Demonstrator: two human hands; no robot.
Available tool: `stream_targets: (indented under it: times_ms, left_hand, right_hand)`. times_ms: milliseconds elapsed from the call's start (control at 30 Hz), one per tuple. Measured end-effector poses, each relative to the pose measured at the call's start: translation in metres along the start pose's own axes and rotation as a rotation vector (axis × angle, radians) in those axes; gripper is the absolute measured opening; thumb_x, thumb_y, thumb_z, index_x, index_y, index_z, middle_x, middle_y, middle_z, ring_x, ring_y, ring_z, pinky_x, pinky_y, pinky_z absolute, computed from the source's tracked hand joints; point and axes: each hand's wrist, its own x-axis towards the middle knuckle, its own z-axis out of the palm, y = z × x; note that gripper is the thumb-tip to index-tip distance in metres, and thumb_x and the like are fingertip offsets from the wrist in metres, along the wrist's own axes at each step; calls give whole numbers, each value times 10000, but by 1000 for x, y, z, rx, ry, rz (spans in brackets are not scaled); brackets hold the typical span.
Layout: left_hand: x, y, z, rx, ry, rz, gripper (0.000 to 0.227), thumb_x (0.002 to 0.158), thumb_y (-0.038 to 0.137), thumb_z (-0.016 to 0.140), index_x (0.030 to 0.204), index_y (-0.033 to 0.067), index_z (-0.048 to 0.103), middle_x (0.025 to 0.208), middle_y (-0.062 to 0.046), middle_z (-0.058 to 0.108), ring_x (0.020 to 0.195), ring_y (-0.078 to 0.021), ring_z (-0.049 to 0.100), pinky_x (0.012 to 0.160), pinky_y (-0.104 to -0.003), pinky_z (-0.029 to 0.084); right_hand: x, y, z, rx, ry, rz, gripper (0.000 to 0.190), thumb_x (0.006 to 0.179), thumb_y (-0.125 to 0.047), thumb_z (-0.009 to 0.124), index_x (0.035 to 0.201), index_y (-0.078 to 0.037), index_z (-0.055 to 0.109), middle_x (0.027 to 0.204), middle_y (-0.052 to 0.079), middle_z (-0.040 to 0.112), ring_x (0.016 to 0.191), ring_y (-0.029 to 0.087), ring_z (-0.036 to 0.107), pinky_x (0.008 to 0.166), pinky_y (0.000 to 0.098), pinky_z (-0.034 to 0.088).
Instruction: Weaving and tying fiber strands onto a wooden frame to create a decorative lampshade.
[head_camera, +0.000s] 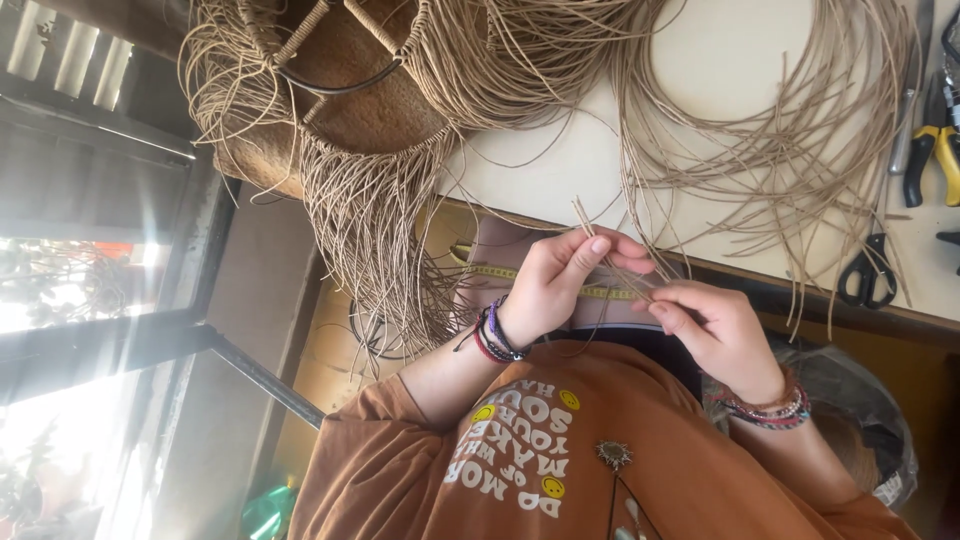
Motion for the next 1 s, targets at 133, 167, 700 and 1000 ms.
stream_targets:
  times_ms: [133, 167, 700, 1000]
  left_hand:
    - [0, 27, 0, 170, 48, -64, 401, 1096, 322, 432, 1338, 66, 624, 1246, -55, 723, 1103, -121, 707, 985, -274, 612]
    - [1, 30, -1, 172, 41, -66, 401, 1096, 322, 432, 1338, 66, 624, 1246, -55, 723, 1103, -121, 707, 985, -274, 612]
    - [-18, 30, 16, 1508, -172, 376, 328, 975, 208, 564, 1278, 141, 459, 672, 63, 551, 459, -159, 552, 355, -362, 375]
    - [-44, 54, -89, 1753, -219, -272, 500, 895, -18, 413, 1311, 205, 578, 500, 48, 505, 370, -154, 511, 324, -343, 426]
  right_hand:
    - [-11, -28, -10, -357, 27, -30, 194, 980, -174, 608, 1010, -53, 757, 945, 9, 801, 812, 123, 759, 769, 244, 579]
    - [-12, -35, -15, -355, 34, -27, 194, 980, -174, 608, 1010, -53, 757, 945, 9, 801, 812, 123, 759, 769, 244, 579]
    - [4, -42, -33, -780, -67, -211, 130, 978, -218, 623, 980, -128, 718, 913, 6, 749, 717, 172, 697, 591, 336, 578]
    - [-21, 3, -82, -834, -58, -63, 168, 953, -220, 643, 1040, -163, 775, 1008, -20, 790, 828, 131, 754, 741, 310, 629]
